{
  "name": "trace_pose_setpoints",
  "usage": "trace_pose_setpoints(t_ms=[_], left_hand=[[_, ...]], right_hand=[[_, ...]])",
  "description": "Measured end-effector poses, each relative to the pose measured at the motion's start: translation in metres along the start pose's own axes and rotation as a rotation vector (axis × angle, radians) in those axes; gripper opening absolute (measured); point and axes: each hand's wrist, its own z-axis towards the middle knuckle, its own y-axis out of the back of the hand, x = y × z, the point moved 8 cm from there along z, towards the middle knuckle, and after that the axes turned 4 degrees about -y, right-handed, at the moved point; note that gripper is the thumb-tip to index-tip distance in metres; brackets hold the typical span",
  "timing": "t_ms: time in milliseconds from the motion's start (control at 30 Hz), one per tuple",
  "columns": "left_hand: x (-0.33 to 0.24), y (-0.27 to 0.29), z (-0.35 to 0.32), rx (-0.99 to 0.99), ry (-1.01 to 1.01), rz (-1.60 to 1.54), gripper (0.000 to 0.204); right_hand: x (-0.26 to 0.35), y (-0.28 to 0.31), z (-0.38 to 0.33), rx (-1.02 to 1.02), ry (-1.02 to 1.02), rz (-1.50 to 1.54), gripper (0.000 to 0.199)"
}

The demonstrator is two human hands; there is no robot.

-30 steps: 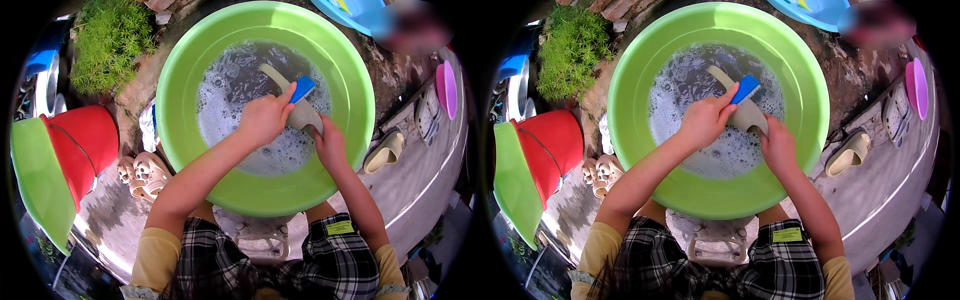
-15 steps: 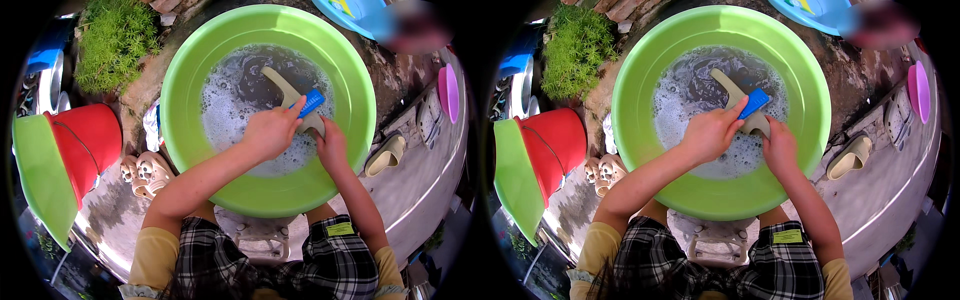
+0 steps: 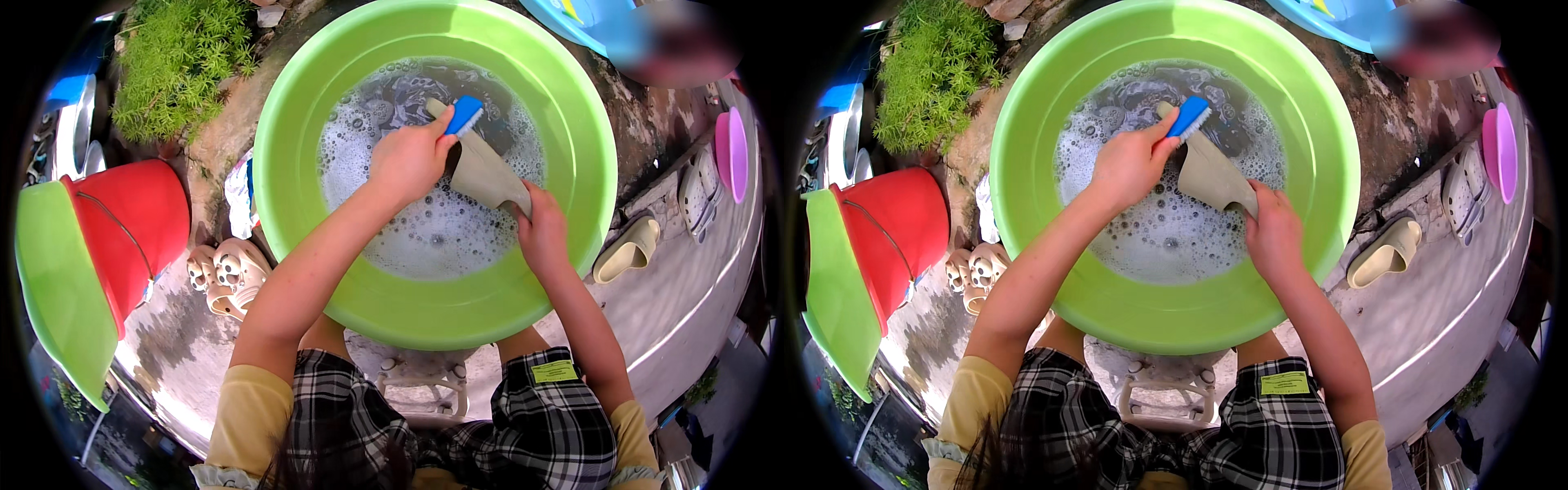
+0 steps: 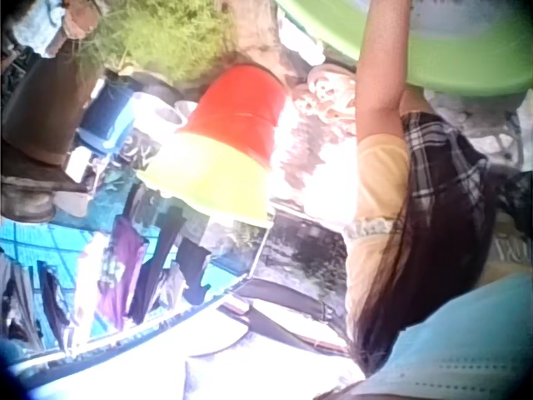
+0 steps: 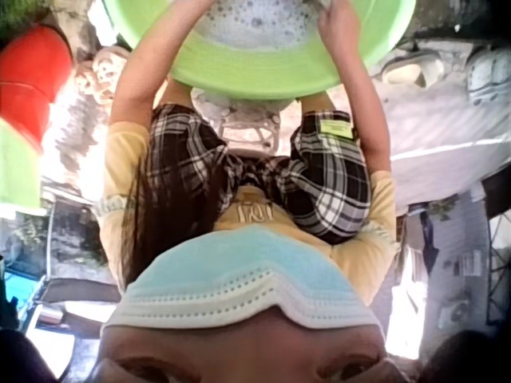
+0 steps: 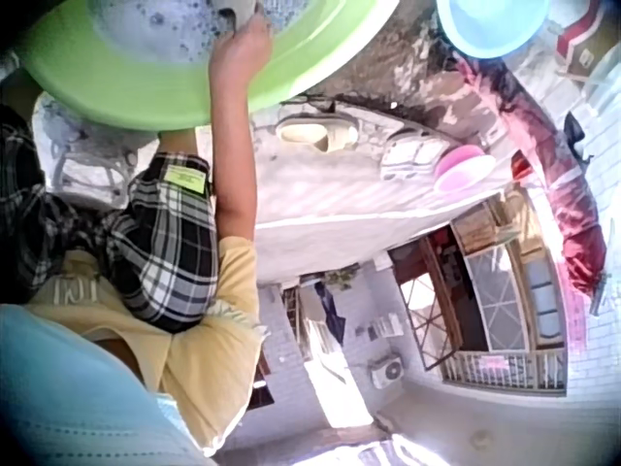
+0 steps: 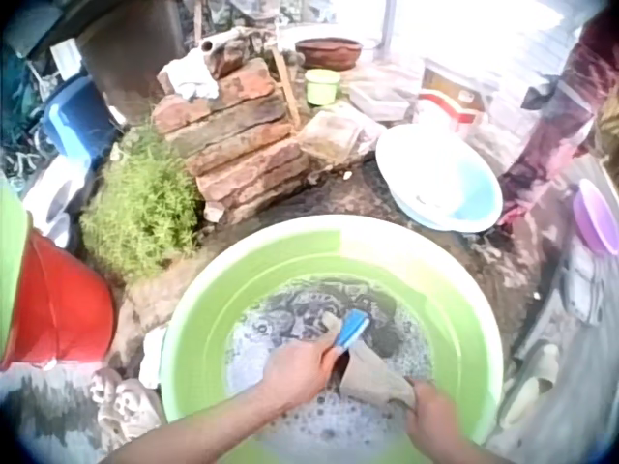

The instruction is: The person scrubs a beige slipper with a blue brush in a green basin filled with soapy water. They repeatedly dip the slipper and brush into the water, scrubbing the sole and upper surfaces of the footwear.

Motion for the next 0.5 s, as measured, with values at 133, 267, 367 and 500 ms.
trace_pose_setpoints(t_ms=[133, 267, 367, 500], left_hand=[[0.049, 0.029, 0.020, -0.131, 0.109, 0.222, 0.042], [0.086, 0.025, 0.018, -0.239, 0.190, 0.242, 0.044], [0.074, -0.003, 0.016, -0.165, 0.159, -0.211, 0.040], [-0.016, -0.018, -0.022, 0.062, -0.263, -0.425, 0.036]], right_hand=[[0.001, -0.001, 0.001, 0.070, -0.040, -0.061, 0.042], [0.004, -0.001, 0.002, 0.055, -0.026, -0.047, 0.043], [0.005, 0.000, 0.002, 0.041, -0.012, -0.039, 0.043], [-0.001, 0.001, 0.000, 0.024, 0.006, -0.028, 0.042]])
